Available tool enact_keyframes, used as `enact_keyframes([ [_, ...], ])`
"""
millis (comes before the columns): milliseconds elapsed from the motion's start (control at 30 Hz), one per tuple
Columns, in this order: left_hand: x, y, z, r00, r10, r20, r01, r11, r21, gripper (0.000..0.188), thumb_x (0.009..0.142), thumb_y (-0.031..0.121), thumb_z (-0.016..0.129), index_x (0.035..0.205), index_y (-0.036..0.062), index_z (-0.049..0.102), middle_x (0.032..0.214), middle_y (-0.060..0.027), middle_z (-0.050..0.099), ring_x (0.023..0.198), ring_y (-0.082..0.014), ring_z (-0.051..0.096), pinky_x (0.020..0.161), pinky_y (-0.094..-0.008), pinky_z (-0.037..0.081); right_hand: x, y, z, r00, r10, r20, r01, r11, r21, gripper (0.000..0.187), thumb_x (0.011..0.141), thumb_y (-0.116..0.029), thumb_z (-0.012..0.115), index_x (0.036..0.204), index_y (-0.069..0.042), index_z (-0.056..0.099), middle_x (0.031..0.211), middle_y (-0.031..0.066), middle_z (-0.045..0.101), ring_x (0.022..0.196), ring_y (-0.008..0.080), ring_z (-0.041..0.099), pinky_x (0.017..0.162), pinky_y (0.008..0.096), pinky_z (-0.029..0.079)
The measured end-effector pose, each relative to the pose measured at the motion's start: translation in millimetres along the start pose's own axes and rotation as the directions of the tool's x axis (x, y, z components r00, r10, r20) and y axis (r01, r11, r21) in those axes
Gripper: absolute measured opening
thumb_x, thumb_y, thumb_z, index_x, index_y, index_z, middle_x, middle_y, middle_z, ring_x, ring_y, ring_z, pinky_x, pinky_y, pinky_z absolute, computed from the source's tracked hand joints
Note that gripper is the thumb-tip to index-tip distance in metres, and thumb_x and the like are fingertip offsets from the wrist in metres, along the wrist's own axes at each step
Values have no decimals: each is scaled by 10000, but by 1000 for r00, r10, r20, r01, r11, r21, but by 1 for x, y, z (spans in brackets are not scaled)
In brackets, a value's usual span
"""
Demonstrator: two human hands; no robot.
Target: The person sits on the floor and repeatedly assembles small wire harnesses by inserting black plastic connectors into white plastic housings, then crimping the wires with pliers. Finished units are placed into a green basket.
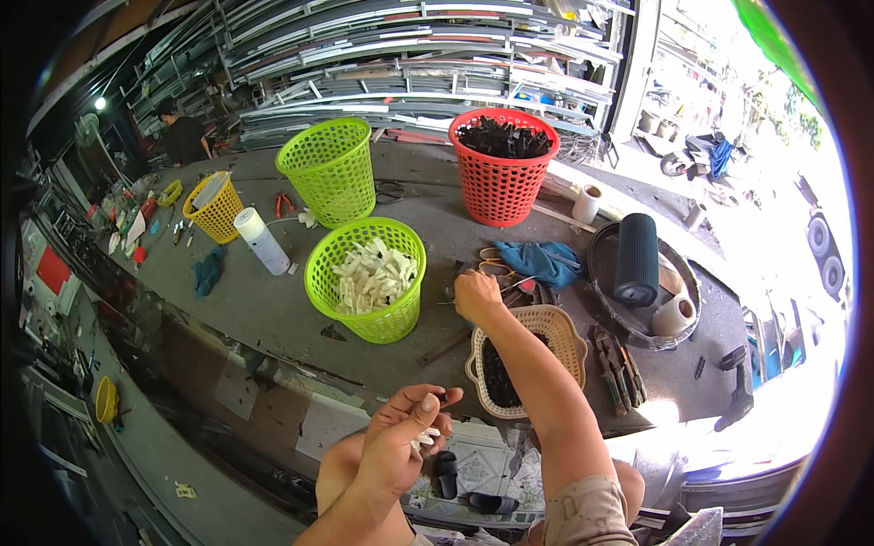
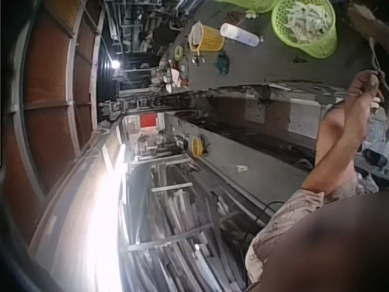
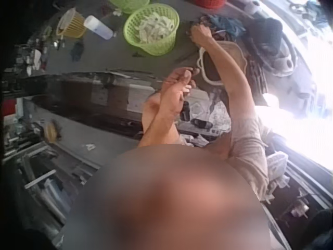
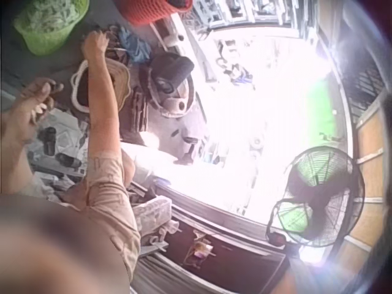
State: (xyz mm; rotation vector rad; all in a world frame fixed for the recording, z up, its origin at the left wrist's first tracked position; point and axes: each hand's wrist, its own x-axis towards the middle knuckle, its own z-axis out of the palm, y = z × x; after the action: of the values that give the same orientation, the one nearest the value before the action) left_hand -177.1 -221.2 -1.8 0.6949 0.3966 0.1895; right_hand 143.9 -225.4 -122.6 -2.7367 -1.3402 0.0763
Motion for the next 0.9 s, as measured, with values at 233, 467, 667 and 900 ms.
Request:
enact_keyframes([
  [233, 1, 0, -4, 1000, 18, 11, -16, 992, -128, 182, 1026, 185, 713, 1155, 57, 706, 1190, -161, 738, 752, -127, 641, 573, -241, 476, -3, -1, 0, 998, -24, 50, 30, 992, -124, 329, 787, -204, 796, 1086, -69, 774, 1239, 141, 705, 1222, 333, 651, 992, 522, 525],
  [467, -1, 6, 2, 999, 35, -21, -37, 991, -127, 174, 1035, 162, 695, 1154, 35, 696, 1180, -190, 726, 708, -160, 626, 548, -258, 463, -10, -11, -13, 991, -20, 130, 36, 992, -125, 294, 832, -201, 765, 1103, -90, 785, 1193, 133, 747, 1165, 301, 700, 952, 468, 541],
  [667, -1, 8, 7, 999, 29, -31, -33, 989, -144, 183, 1035, 160, 692, 1151, 20, 680, 1170, -199, 721, 687, -171, 622, 563, -276, 471, -4, -27, -4, 998, 49, 26, -46, 996, -75, 151, 889, -133, 708, 978, -106, 827, 1024, 116, 799, 1003, 304, 760, 839, 471, 560],
  [900, -3, 9, 7, 999, 28, -18, -30, 987, -160, 177, 1033, 157, 693, 1152, 28, 674, 1175, -193, 719, 679, -175, 623, 585, -287, 481, -13, -55, 18, 995, 76, -64, -89, 970, -228, 140, 874, -150, 704, 904, -97, 830, 930, 119, 794, 887, 303, 771, 706, 453, 564],
])
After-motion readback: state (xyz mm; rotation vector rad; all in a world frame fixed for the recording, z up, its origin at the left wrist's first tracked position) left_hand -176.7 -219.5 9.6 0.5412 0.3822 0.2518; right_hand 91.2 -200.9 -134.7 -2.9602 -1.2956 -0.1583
